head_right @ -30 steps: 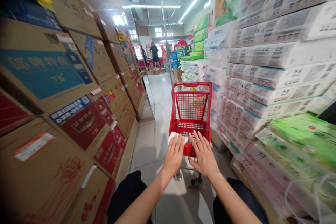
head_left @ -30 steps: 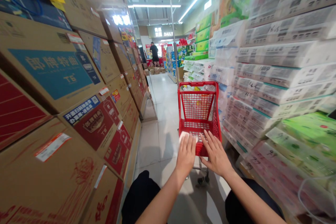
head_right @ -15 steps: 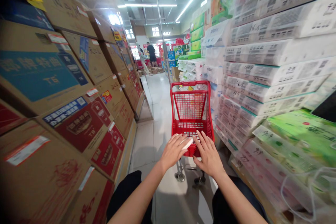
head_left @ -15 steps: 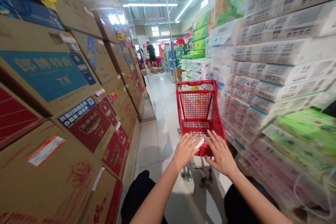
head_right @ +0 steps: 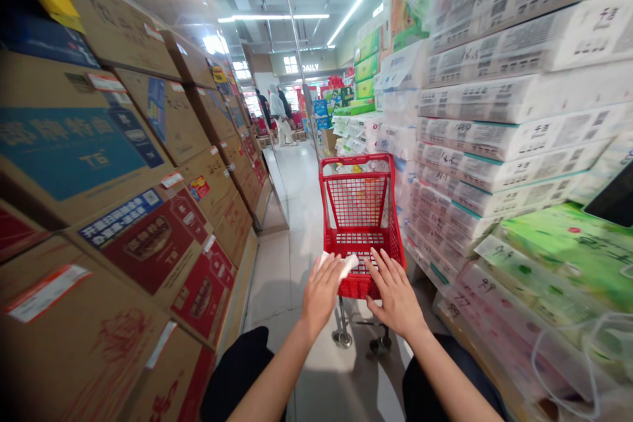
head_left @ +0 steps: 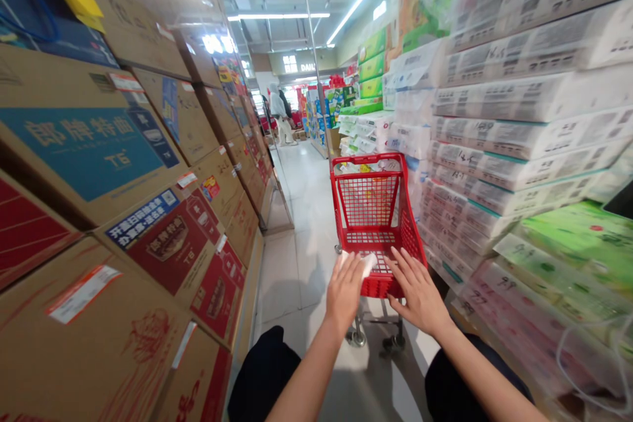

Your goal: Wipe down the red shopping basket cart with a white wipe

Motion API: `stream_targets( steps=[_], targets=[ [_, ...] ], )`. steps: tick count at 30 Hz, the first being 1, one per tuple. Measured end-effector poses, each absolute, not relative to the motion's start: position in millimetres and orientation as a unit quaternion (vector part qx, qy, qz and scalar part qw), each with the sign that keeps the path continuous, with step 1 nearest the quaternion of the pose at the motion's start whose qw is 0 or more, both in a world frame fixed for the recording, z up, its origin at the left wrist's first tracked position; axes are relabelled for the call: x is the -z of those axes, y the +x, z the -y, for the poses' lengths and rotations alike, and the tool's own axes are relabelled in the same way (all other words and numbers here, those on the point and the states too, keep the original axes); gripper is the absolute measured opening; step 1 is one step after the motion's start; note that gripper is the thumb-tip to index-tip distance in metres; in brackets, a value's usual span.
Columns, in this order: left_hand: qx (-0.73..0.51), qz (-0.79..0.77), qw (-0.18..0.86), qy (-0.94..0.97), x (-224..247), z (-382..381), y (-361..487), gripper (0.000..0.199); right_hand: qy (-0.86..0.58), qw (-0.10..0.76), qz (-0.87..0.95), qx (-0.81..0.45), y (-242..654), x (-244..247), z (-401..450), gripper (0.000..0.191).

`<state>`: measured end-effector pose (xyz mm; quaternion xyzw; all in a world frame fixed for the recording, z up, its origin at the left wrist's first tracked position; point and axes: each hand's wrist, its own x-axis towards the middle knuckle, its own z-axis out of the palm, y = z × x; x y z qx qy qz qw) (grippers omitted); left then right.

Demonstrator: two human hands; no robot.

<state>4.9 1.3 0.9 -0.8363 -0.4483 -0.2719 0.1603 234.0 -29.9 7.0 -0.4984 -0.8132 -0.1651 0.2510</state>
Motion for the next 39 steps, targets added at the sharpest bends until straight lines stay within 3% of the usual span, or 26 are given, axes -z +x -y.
stream_targets(
  steps=[5, 12, 20, 29, 39],
  targets=[
    [0.248, 0.41, 0.188, -0.857, 18, -1, 50, 0.044, -0.492, 0.254, 0.816, 0.166, 233, -7, 30, 0.09],
    [0.231, 0.322, 0.205, -0.895, -13, -20, -26, 0.042, -0.496, 0.239, 0.818, 0.165, 245, -7, 32, 0.091],
    [0.285, 0.418, 0.144, -0.851, -9, -5, -7, 0.033, -0.469, 0.227, 0.835, 0.176, 256, -8, 19, 0.09],
    [0.252, 0.409, 0.242, -0.843, 17, 5, 39, 0.045, -0.526, 0.305, 0.772, 0.183, 221, 5, 20, 0.104],
    [0.195, 0.307, 0.236, -0.901, -13, -27, -9, 0.051, -0.503, 0.268, 0.808, 0.147, 241, -5, 24, 0.098]
  ],
)
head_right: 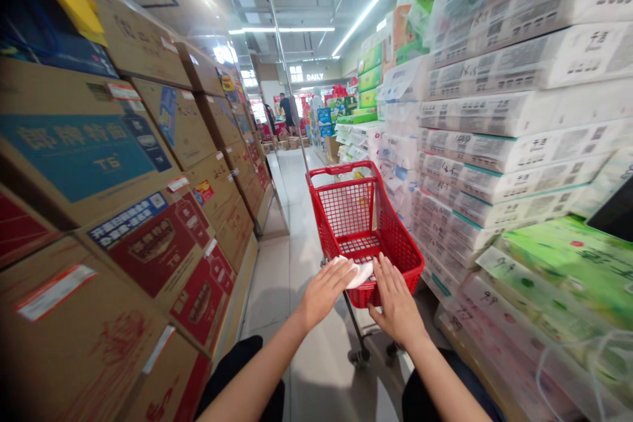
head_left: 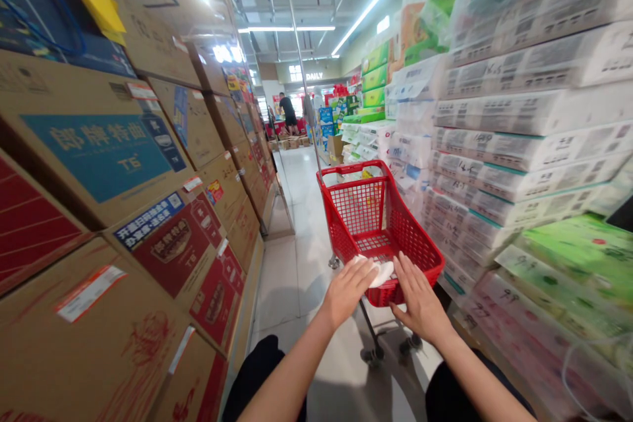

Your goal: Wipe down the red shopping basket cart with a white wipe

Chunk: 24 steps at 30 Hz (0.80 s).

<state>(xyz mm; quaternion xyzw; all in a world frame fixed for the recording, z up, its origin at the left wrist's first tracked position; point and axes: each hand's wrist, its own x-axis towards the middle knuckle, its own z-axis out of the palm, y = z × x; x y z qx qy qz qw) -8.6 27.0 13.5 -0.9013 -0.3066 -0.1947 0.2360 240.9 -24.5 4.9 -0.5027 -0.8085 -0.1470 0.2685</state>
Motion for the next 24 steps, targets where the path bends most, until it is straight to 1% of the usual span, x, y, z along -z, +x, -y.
stream_targets(
  steps=[4, 8, 11, 14, 18, 21, 24],
  targets=[
    [0.204, 0.381, 0.208, -0.877, -19, -53, -26, 0.059, -0.511, 0.274, 0.802, 0.144, 239, -4, 23, 0.099],
    [0.24, 0.427, 0.186, -0.852, -10, -45, -6, 0.063, -0.51, 0.281, 0.801, 0.141, 234, -4, 22, 0.1],
    [0.239, 0.387, 0.192, -0.869, -1, -20, 14, 0.057, -0.507, 0.286, 0.801, 0.139, 234, -3, 22, 0.101],
    [0.213, 0.331, 0.211, -0.895, 1, -8, 18, 0.051, -0.506, 0.286, 0.803, 0.134, 237, -3, 25, 0.1],
    [0.184, 0.305, 0.221, -0.908, -11, -35, 1, 0.05, -0.499, 0.282, 0.81, 0.123, 238, -5, 31, 0.097],
    [0.183, 0.366, 0.206, -0.889, -26, -66, -9, 0.05, -0.502, 0.279, 0.81, 0.118, 235, -6, 33, 0.096],
    [0.191, 0.403, 0.194, -0.874, -31, -76, -8, 0.049, -0.506, 0.277, 0.808, 0.118, 233, -6, 33, 0.096]
  ],
)
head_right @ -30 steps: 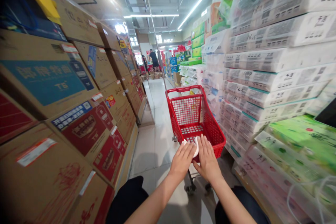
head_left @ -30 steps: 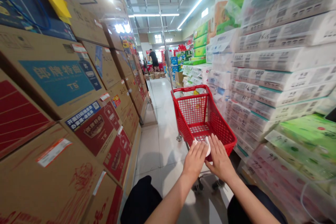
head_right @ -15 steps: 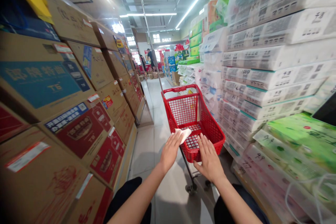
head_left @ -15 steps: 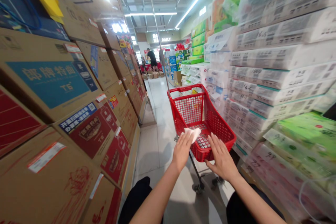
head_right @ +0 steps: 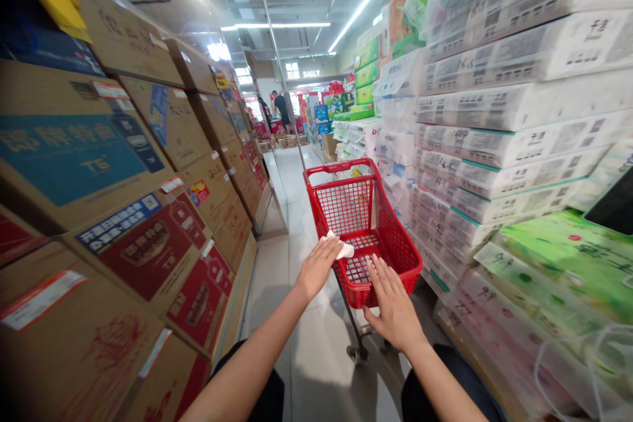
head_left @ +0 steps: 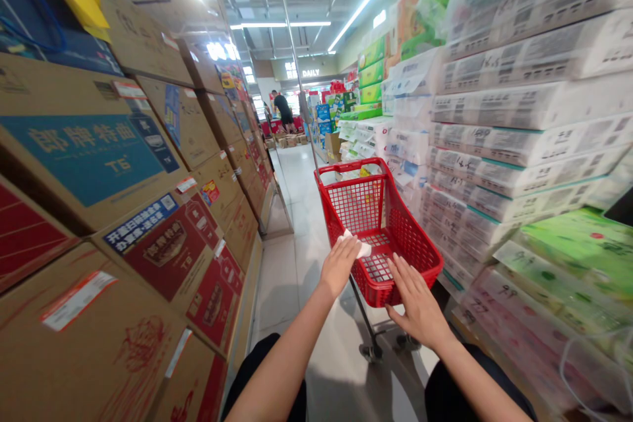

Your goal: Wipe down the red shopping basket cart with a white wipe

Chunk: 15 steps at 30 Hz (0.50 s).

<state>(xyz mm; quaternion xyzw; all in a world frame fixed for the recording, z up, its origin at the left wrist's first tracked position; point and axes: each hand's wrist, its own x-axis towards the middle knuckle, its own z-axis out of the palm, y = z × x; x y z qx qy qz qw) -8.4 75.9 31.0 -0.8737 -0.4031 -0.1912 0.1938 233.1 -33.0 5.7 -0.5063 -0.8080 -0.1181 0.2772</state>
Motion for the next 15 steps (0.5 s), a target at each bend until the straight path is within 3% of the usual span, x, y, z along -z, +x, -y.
stream_targets(
  steps=[10, 15],
  targets=[
    [0.219, 0.335, 0.203, -0.894, -5, 4, 32, 0.041, -0.49, 0.24, 0.828, 0.127, 265, -5, 28, 0.093],
    [0.231, 0.341, 0.247, -0.877, -1, 15, 49, 0.043, -0.53, 0.282, 0.782, 0.166, 237, -5, 31, 0.102]
  ],
)
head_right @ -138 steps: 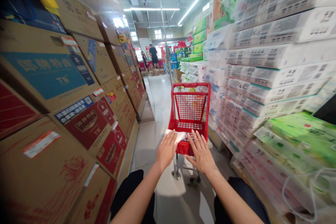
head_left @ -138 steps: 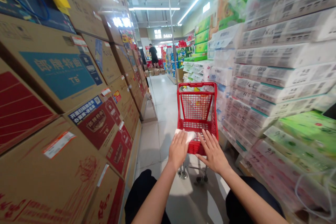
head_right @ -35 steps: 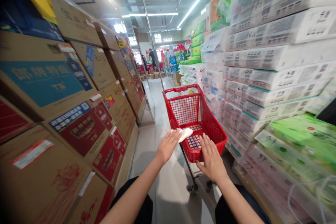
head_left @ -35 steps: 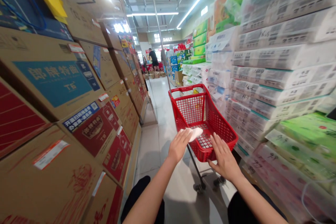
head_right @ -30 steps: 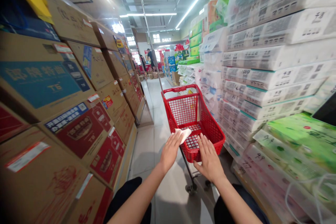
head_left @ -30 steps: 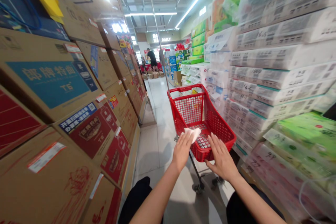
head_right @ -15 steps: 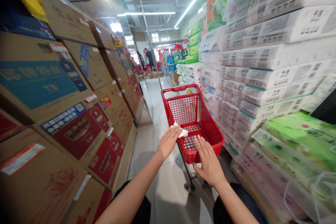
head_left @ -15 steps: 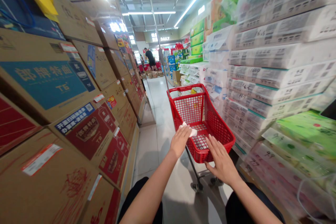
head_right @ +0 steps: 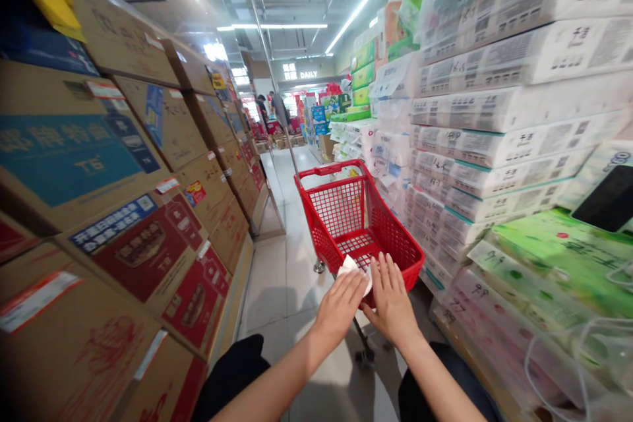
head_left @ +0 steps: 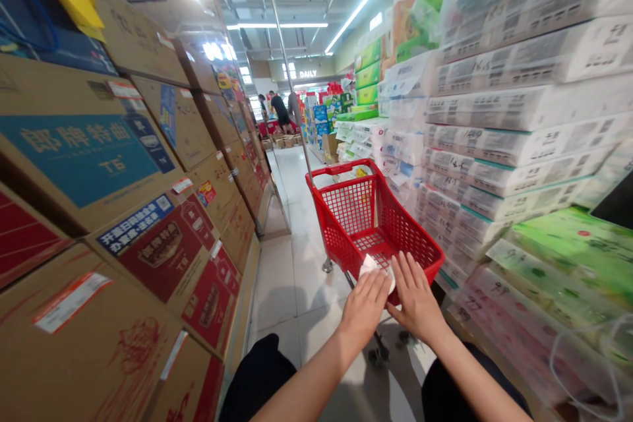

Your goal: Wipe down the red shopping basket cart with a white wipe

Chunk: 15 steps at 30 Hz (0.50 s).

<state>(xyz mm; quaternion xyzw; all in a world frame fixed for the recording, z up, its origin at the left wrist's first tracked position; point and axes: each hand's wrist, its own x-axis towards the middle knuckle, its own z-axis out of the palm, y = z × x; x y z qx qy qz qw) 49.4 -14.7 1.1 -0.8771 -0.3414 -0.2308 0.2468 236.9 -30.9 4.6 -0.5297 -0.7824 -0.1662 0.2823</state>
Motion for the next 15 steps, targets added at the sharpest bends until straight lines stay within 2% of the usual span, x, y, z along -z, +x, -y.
stream_targets(
  steps=[7, 15],
  targets=[
    [0.177, 0.287, 0.26, -0.905, -11, -9, 31, 0.045, -0.499, 0.293, 0.806, 0.123, 220, -7, 39, 0.104],
    [0.219, 0.393, 0.186, -0.874, -31, -54, 18, 0.044, -0.51, 0.287, 0.804, 0.109, 224, -8, 36, 0.107]
  ],
)
